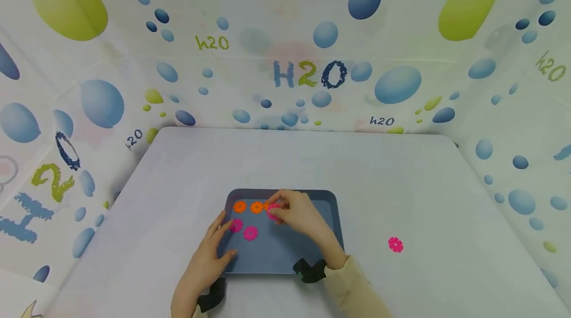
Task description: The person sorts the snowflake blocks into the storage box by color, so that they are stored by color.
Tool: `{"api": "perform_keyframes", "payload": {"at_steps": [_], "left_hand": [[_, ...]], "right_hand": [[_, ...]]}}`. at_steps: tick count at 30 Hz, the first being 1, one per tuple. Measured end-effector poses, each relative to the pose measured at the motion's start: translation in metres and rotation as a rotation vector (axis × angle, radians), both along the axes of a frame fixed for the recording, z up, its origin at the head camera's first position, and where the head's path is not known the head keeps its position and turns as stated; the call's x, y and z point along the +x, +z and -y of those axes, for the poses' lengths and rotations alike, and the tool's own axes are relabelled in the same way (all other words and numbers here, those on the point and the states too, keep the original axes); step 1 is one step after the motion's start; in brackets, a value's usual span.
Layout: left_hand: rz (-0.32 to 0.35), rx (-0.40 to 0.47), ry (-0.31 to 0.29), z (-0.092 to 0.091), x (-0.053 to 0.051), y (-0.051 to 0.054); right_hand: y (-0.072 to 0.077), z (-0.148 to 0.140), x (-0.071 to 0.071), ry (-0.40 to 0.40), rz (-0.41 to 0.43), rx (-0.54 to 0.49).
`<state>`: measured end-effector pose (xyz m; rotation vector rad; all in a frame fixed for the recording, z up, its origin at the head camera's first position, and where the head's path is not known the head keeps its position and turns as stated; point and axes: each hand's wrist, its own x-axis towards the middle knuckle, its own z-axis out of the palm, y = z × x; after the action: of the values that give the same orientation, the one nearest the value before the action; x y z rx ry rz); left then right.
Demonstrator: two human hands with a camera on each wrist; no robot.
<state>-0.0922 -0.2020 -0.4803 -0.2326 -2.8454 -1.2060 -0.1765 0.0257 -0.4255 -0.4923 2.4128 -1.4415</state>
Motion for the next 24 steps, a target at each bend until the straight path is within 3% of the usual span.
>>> {"api": "perform_keyframes", "payload": {"at_steps": [8,17,24], "left_hand": [[0.002,-0.009,0.003,-0.001,0.001,0.000],[-0.009,-0.011,0.000,-0.001,0.000,0.001],[-0.025,-0.008,-0.006,0.000,0.001,0.000]], "right_hand": [[-0.018,0.010,0.000,0.053,0.018,0.037],[-0.030,0.012,-0.001,0.025,0.141,-0.042],[-0.038,0.013,0.001,0.023,0.159,-0.034]]}}
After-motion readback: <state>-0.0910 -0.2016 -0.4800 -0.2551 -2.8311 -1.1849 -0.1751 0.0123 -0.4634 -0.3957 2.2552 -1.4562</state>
